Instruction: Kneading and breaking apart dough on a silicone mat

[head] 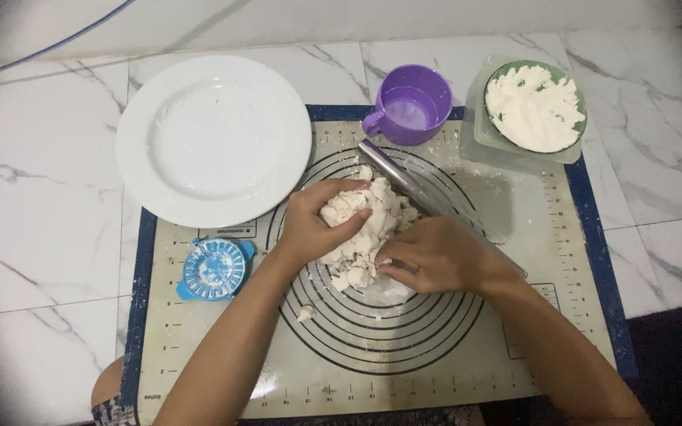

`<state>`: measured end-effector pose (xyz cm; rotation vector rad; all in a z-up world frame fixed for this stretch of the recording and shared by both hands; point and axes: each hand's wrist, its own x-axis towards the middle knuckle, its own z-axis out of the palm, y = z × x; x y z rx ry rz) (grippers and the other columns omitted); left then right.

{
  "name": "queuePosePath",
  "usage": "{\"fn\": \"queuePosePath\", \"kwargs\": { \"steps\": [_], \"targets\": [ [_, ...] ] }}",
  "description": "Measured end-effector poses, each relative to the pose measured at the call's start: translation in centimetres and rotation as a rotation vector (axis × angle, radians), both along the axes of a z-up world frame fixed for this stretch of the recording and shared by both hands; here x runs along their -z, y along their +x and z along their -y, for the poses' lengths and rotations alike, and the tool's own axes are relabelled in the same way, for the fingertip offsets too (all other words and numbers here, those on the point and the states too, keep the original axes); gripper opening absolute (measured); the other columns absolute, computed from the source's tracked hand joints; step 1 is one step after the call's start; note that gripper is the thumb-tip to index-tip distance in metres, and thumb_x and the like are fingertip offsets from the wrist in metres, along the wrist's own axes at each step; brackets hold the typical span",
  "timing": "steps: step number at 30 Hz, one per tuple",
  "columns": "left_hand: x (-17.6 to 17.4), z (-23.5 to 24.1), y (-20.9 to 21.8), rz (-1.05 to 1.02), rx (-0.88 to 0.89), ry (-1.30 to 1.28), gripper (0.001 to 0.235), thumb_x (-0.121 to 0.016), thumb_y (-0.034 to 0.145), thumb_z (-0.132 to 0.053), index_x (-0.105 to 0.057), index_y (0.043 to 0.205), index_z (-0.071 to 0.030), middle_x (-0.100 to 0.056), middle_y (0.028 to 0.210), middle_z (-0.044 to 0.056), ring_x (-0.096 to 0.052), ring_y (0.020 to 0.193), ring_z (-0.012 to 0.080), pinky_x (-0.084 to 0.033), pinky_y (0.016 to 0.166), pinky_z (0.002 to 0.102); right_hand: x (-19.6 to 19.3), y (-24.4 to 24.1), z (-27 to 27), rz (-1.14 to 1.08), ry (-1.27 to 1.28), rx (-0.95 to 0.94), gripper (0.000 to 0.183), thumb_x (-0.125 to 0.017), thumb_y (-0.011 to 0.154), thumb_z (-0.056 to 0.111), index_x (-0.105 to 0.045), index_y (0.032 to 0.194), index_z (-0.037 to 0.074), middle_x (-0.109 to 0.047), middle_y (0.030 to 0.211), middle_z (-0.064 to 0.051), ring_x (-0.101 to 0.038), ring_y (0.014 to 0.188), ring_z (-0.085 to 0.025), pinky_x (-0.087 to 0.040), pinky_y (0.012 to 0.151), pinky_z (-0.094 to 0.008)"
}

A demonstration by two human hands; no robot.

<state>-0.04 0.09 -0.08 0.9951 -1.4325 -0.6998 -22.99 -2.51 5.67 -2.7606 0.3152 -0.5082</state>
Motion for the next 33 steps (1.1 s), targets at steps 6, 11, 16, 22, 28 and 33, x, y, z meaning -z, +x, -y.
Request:
{"fn": "queuePosePath", "kwargs": {
  "steps": [6, 11, 16, 22, 28, 33],
  "targets": [
    [-0.1, 0.0, 0.1, 0.048, -0.007, -0.005, 0.032, -0.083, 0.081, -0.027, -0.078, 0.111, -0.017, -0.079, 0.102, 0.009, -0.075, 0.097, 0.0302, -0.058, 0.084, 0.041, 0.3, 0.5, -0.4, -0.112, 0.027, 0.032, 0.013, -0.075, 0.091, 0.026, -0.070, 0.092, 0.014, -0.063, 0.057, -0.004, -0.066, 0.047, -0.025, -0.051, 0.044, -0.037],
    [-0.2, -0.1, 0.0, 0.062, -0.016, -0.003, 0.030, -0.083, 0.081, -0.028, -0.078, 0.108, -0.016, -0.079, 0.100, 0.009, -0.076, 0.095, 0.0301, -0.058, 0.083, 0.040, 0.2, 0.5, -0.7, -0.127, 0.076, 0.030, 0.012, -0.074, 0.090, 0.021, -0.067, 0.094, 0.013, -0.063, 0.054, -0.006, -0.067, 0.046, -0.028, -0.049, 0.043, -0.039],
    [-0.3, -0.1, 0.0, 0.067, -0.024, 0.007, 0.030, -0.083, 0.081, -0.029, -0.078, 0.108, -0.016, -0.080, 0.100, 0.006, -0.076, 0.094, 0.0262, -0.058, 0.085, 0.038, 0.7, 0.3, -0.6, -0.131, 0.023, 0.017, 0.013, -0.071, 0.092, 0.023, -0.063, 0.086, 0.014, -0.059, 0.053, -0.004, -0.064, 0.043, -0.028, -0.048, 0.041, -0.039],
    [-0.5, -0.2, 0.1, 0.071, -0.021, 0.024, 0.032, -0.083, 0.081, -0.030, -0.078, 0.109, -0.016, -0.079, 0.100, 0.009, -0.076, 0.092, 0.0300, -0.058, 0.082, 0.041, 1.0, 0.1, -0.3, -0.113, 0.053, 0.024, 0.007, -0.071, 0.088, 0.017, -0.067, 0.094, 0.017, -0.061, 0.054, -0.004, -0.065, 0.046, -0.026, -0.048, 0.041, -0.037],
    [-0.4, -0.2, 0.1, 0.066, -0.017, -0.001, 0.031, -0.083, 0.080, -0.027, -0.077, 0.108, -0.014, -0.079, 0.099, 0.010, -0.076, 0.093, 0.0307, -0.058, 0.082, 0.040, 0.7, 0.1, -0.2, -0.100, 0.022, 0.027, 0.006, -0.068, 0.088, 0.019, -0.068, 0.094, 0.018, -0.060, 0.055, -0.002, -0.063, 0.045, -0.025, -0.048, 0.041, -0.036],
    [-0.4, -0.1, 0.3, 0.072, 0.000, -0.014, 0.029, -0.083, 0.081, -0.026, -0.078, 0.107, -0.014, -0.079, 0.100, 0.009, -0.076, 0.093, 0.0311, -0.058, 0.083, 0.040, -0.1, 0.3, -0.6, 0.057, 0.069, 0.037, 0.004, -0.073, 0.085, 0.013, -0.069, 0.087, 0.015, -0.060, 0.053, -0.002, -0.061, 0.043, -0.021, -0.047, 0.038, -0.031]
  ]
}}
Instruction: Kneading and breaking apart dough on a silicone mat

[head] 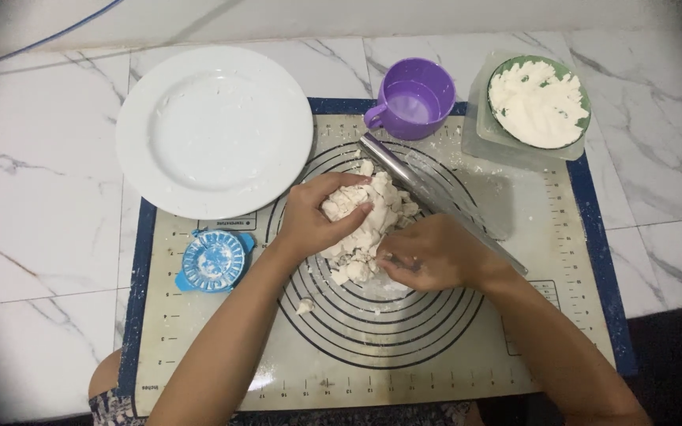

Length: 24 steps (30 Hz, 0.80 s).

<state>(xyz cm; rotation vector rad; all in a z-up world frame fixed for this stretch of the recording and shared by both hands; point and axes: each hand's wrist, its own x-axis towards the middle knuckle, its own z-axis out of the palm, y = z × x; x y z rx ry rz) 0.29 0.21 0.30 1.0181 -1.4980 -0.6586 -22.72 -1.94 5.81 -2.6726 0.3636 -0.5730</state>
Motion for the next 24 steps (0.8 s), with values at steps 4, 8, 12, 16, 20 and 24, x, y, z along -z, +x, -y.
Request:
{"fn": "queuePosePath", "kwargs": {
  "steps": [4, 8, 12, 16, 20, 24],
  "targets": [
    [0.1, 0.0, 0.0, 0.010, 0.003, 0.006, 0.030, -0.082, 0.081, -0.025, -0.077, 0.107, -0.011, -0.079, 0.099, 0.013, -0.076, 0.091, 0.0350, -0.058, 0.082, 0.043, 0.8, -0.2, 0.4, 0.025, 0.054, 0.002, 0.005, -0.075, 0.085, 0.011, -0.070, 0.086, 0.010, -0.062, 0.055, -0.009, -0.063, 0.044, -0.025, -0.045, 0.038, -0.034],
    [-0.1, -0.1, -0.1, 0.014, -0.009, 0.007, 0.030, -0.083, 0.080, -0.027, -0.078, 0.107, -0.014, -0.079, 0.099, 0.009, -0.076, 0.093, 0.0318, -0.058, 0.083, 0.041, 1.4, -0.2, 0.4, 0.197, 0.227, 0.081, 0.002, -0.074, 0.085, 0.010, -0.074, 0.085, 0.012, -0.061, 0.052, -0.002, -0.058, 0.044, -0.014, -0.045, 0.040, -0.028],
    [-0.2, 0.1, -0.1, 0.027, -0.017, 0.002, 0.030, -0.083, 0.081, -0.028, -0.078, 0.106, -0.015, -0.079, 0.097, 0.008, -0.076, 0.091, 0.0307, -0.058, 0.082, 0.040, 3.2, -1.1, 1.4, 0.402, 0.452, 0.211, 0.007, -0.078, 0.083, 0.007, -0.072, 0.086, 0.006, -0.061, 0.051, -0.002, -0.051, 0.043, -0.011, -0.043, 0.042, -0.027],
    [0.0, 0.3, -0.1, 0.021, 0.013, -0.012, 0.027, -0.080, 0.084, -0.023, -0.076, 0.106, -0.009, -0.078, 0.096, 0.016, -0.075, 0.088, 0.0407, -0.058, 0.078, 0.047, 4.3, -1.4, 2.8, 0.403, 0.491, 0.227, 0.005, -0.076, 0.086, 0.007, -0.072, 0.087, 0.004, -0.058, 0.050, -0.004, -0.049, 0.044, -0.009, -0.041, 0.042, -0.027],
    [-0.1, 0.2, -0.1, 0.029, -0.019, -0.020, 0.027, -0.082, 0.081, -0.026, -0.078, 0.105, -0.014, -0.080, 0.095, 0.008, -0.076, 0.089, 0.0318, -0.059, 0.080, 0.041, 3.5, -1.1, 2.3, 0.435, 0.537, 0.285, 0.003, -0.074, 0.086, 0.002, -0.072, 0.088, 0.001, -0.060, 0.049, -0.004, -0.050, 0.043, -0.009, -0.041, 0.042, -0.025],
    [-0.1, 0.1, -0.1, 0.031, -0.012, -0.025, 0.029, -0.082, 0.081, -0.027, -0.078, 0.106, -0.015, -0.079, 0.095, 0.009, -0.076, 0.089, 0.0332, -0.059, 0.079, 0.042, 2.9, -1.0, 2.3, 0.430, 0.515, 0.287, 0.002, -0.072, 0.088, 0.001, -0.071, 0.089, 0.001, -0.059, 0.049, -0.005, -0.049, 0.043, -0.009, -0.039, 0.042, -0.025]
  ]
}}
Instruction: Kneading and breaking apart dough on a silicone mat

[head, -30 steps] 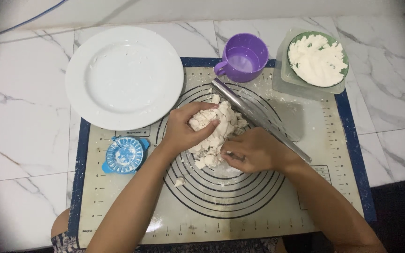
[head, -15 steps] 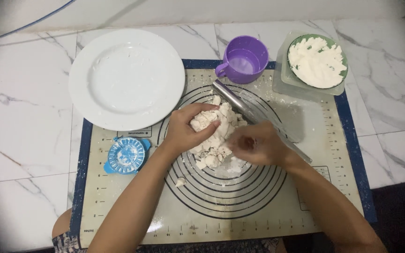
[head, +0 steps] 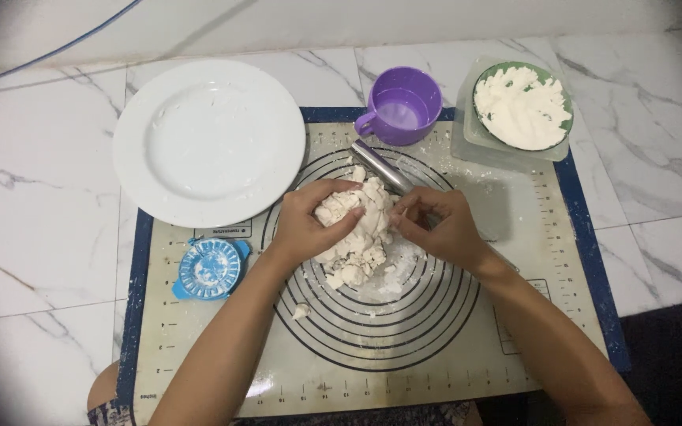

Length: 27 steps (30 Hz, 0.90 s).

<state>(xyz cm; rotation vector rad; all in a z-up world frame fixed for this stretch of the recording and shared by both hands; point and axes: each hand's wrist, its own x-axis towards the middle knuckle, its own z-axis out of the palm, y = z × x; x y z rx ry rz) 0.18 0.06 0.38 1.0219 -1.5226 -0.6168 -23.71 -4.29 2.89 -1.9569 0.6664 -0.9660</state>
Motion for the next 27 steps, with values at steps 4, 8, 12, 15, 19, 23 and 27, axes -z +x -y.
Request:
{"fn": "queuePosePath", "kwargs": {
  "steps": [4, 8, 12, 15, 19, 23, 27],
  "targets": [
    [0.0, -0.1, 0.0, -0.004, -0.001, -0.004, 0.028, -0.082, 0.082, -0.027, -0.078, 0.106, -0.014, -0.079, 0.095, 0.011, -0.076, 0.088, 0.0341, -0.058, 0.078, 0.042, 0.0, 0.1, 0.1, -0.015, -0.041, -0.018, 0.002, -0.073, 0.089, 0.002, -0.071, 0.090, 0.003, -0.059, 0.051, -0.006, -0.048, 0.047, -0.009, -0.040, 0.043, -0.028],
    [0.1, -0.1, -0.1, 0.008, -0.016, -0.003, 0.031, -0.084, 0.079, -0.031, -0.079, 0.107, -0.016, -0.079, 0.095, 0.008, -0.076, 0.089, 0.0297, -0.059, 0.080, 0.040, 0.0, 0.3, -0.3, -0.009, -0.006, 0.026, 0.003, -0.074, 0.087, 0.002, -0.071, 0.088, 0.001, -0.058, 0.049, -0.005, -0.049, 0.044, -0.009, -0.039, 0.042, -0.026],
    [-1.3, 0.1, -1.1, 0.121, -0.111, -0.242, 0.053, -0.061, 0.087, -0.054, -0.070, 0.115, -0.010, -0.076, 0.110, 0.013, -0.070, 0.107, 0.0340, -0.051, 0.098, 0.050, 0.3, 0.2, -0.2, -0.049, 0.021, 0.072, 0.002, -0.074, 0.086, 0.001, -0.072, 0.087, 0.002, -0.061, 0.050, -0.006, -0.051, 0.045, -0.011, -0.041, 0.044, -0.027],
    [-4.3, -1.9, -2.2, -0.033, -0.203, -0.370, 0.069, -0.065, 0.086, -0.047, -0.047, 0.138, -0.006, -0.056, 0.136, 0.014, -0.050, 0.133, 0.0340, -0.039, 0.115, 0.050, 1.0, -0.3, 0.7, -0.047, 0.000, 0.126, 0.003, -0.075, 0.089, 0.004, -0.072, 0.089, 0.005, -0.061, 0.052, -0.008, -0.049, 0.048, -0.011, -0.041, 0.045, -0.029],
    [-15.5, -9.6, -5.9, -0.207, -0.205, -0.354, 0.073, -0.062, 0.077, -0.012, -0.030, 0.143, -0.004, -0.044, 0.141, 0.013, -0.049, 0.142, 0.0274, -0.038, 0.138, 0.050, 0.1, -0.4, 0.6, -0.040, 0.022, 0.250, 0.004, -0.074, 0.089, 0.003, -0.072, 0.091, 0.006, -0.061, 0.059, 0.004, -0.041, 0.045, -0.002, -0.031, 0.043, -0.018],
    [-22.1, -13.5, -6.8, -0.150, -0.759, 0.481, 0.038, -0.040, 0.080, -0.009, -0.077, 0.089, -0.004, -0.085, 0.102, 0.013, -0.083, 0.099, 0.0199, -0.063, 0.096, 0.033, 0.1, -0.4, 1.0, -0.076, 0.050, 0.401, 0.003, -0.073, 0.090, 0.006, -0.071, 0.090, 0.007, -0.059, 0.057, 0.000, -0.042, 0.048, -0.006, -0.033, 0.047, -0.022],
    [-21.8, -13.5, -6.2, 0.101, -0.688, 0.766, 0.047, -0.032, 0.087, -0.027, -0.079, 0.083, -0.021, -0.083, 0.089, -0.001, -0.077, 0.076, 0.0134, -0.058, 0.076, 0.025, 0.9, -1.1, 1.6, -0.065, -0.003, 0.491, 0.005, -0.073, 0.094, 0.011, -0.071, 0.090, 0.012, -0.058, 0.056, -0.002, -0.044, 0.052, -0.008, -0.037, 0.050, -0.026]
  ]
}}
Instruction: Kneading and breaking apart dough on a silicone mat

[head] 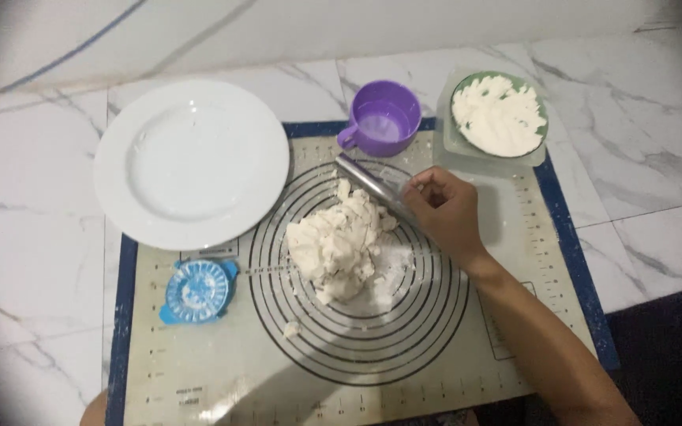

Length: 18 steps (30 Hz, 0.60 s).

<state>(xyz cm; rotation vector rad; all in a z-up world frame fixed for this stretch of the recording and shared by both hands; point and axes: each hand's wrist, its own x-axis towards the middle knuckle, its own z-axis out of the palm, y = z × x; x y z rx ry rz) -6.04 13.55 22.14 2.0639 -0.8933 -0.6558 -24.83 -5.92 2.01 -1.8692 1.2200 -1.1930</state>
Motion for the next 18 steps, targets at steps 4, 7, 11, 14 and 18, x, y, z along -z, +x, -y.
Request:
{"fn": "queuePosePath", "kwargs": {
  "steps": [4, 7, 11, 14, 18],
  "targets": [
    [1.1, 0.7, 1.5, 0.085, 0.089, 0.252, 0.056, -0.026, 0.092, -0.040, -0.080, 0.079, -0.033, -0.083, 0.079, -0.011, -0.073, 0.058, 0.0084, -0.054, 0.061, 0.019, -0.8, -0.1, 0.0, 0.022, 0.046, 0.059, 0.012, -0.067, 0.098, 0.013, -0.072, 0.087, 0.010, -0.059, 0.054, -0.004, -0.045, 0.048, -0.010, -0.036, 0.048, -0.027],
    [5.4, 3.8, 2.4, 0.173, 0.159, 0.515, 0.066, -0.021, 0.098, -0.054, -0.083, 0.075, -0.045, -0.082, 0.069, -0.022, -0.069, 0.041, 0.0034, -0.051, 0.046, 0.013, -1.3, -0.4, 0.6, 0.029, 0.026, 0.167, 0.010, -0.070, 0.094, 0.012, -0.069, 0.086, 0.006, -0.053, 0.051, -0.003, -0.042, 0.049, -0.010, -0.035, 0.048, -0.026],
    [15.9, 11.5, 4.3, -0.061, 0.602, -0.912, 0.052, -0.069, 0.077, -0.017, -0.053, 0.124, -0.001, -0.061, 0.120, 0.019, -0.058, 0.121, 0.0394, -0.047, 0.105, 0.053, -1.8, -1.2, 0.9, -0.063, 0.002, 0.231, 0.007, -0.073, 0.096, 0.013, -0.074, 0.097, 0.006, -0.055, 0.054, -0.003, -0.044, 0.050, -0.010, -0.038, 0.047, -0.027],
    [19.2, 12.9, 5.8, -0.186, 0.663, -0.687, 0.039, -0.072, 0.089, -0.027, -0.060, 0.119, -0.005, -0.066, 0.117, 0.014, -0.062, 0.120, 0.0343, -0.047, 0.104, 0.050, -0.9, -1.5, 1.5, -0.066, 0.105, 0.262, 0.011, -0.073, 0.094, 0.014, -0.075, 0.100, 0.004, -0.056, 0.052, -0.002, -0.043, 0.047, -0.009, -0.036, 0.044, -0.026],
    [19.5, 11.6, 6.5, -0.256, 0.786, -0.690, 0.032, -0.063, 0.097, -0.021, -0.062, 0.119, 0.001, -0.068, 0.117, 0.023, -0.064, 0.119, 0.0427, -0.048, 0.100, 0.055, 0.5, -1.5, 1.9, -0.032, 0.427, 0.259, 0.024, -0.075, 0.091, 0.030, -0.078, 0.097, 0.007, -0.064, 0.057, -0.007, -0.046, 0.043, -0.010, -0.033, 0.036, -0.028]
  ]
}}
